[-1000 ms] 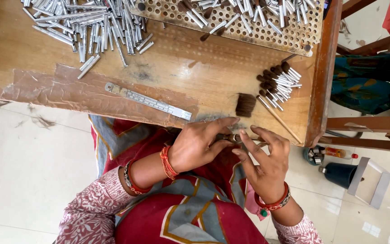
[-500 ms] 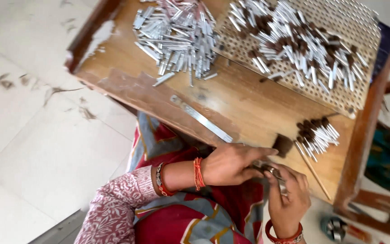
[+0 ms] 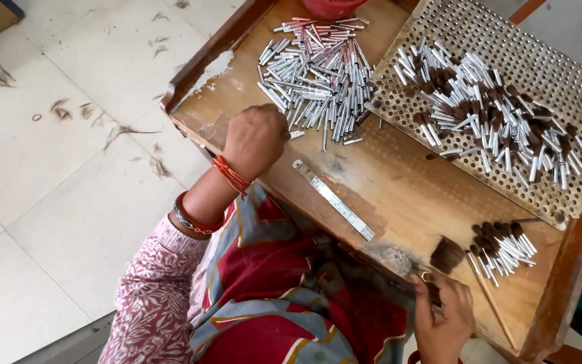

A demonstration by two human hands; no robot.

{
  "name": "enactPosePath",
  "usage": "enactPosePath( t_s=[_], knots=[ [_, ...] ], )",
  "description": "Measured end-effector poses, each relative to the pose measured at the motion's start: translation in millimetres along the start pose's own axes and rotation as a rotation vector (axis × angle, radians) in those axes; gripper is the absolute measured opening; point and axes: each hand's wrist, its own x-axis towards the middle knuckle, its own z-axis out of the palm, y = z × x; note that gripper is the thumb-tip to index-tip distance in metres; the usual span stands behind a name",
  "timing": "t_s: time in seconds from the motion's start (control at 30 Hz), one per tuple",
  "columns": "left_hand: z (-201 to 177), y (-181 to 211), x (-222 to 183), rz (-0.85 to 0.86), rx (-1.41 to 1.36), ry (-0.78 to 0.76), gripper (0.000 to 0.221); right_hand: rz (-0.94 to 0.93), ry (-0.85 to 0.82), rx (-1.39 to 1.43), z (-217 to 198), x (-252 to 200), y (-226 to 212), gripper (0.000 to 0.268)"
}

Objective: Assembling cosmetic or painting brushes by inserting bristles into a metal ferrule container.

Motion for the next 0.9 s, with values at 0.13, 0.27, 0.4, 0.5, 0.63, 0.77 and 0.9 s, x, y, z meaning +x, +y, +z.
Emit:
enactPosePath(
  t_s=[0.13,0.27,0.4,0.5,0.63,0.77,0.9],
  knots=[
    [1,-1,5,-0.075,-0.147,-0.064,0.005,0.026,0.005,0.047,-5,0,-5,0.023],
    [-2,15,5,-0.035,-0.249,-0.135,0.009,0.015,0.032,0.008,-3,3,-8,0.023],
    [7,34,3,0.073,-0.275,-0.096,0.008,0.064,0.020,0.032,-11,2,-9,0.019],
    [6,54,4,0.165,-0.324,-0.060,0.008,0.043,0.046,0.044,-7,3,-3,0.019],
    [2,80,2,0.209,-0.337,0.042,0.010,0.021,0.032,0.081,-8,4,-9,0.022],
    [5,97,-3,0.224,-0.313,-0.003,0.008,0.034,0.009,0.065,-10,10,-10,0.025],
    [-5,121,-14,0.229,-0.461,-0.003,0.023,0.018,-0.006,0.107,-8,7,-7,0.024]
  ],
)
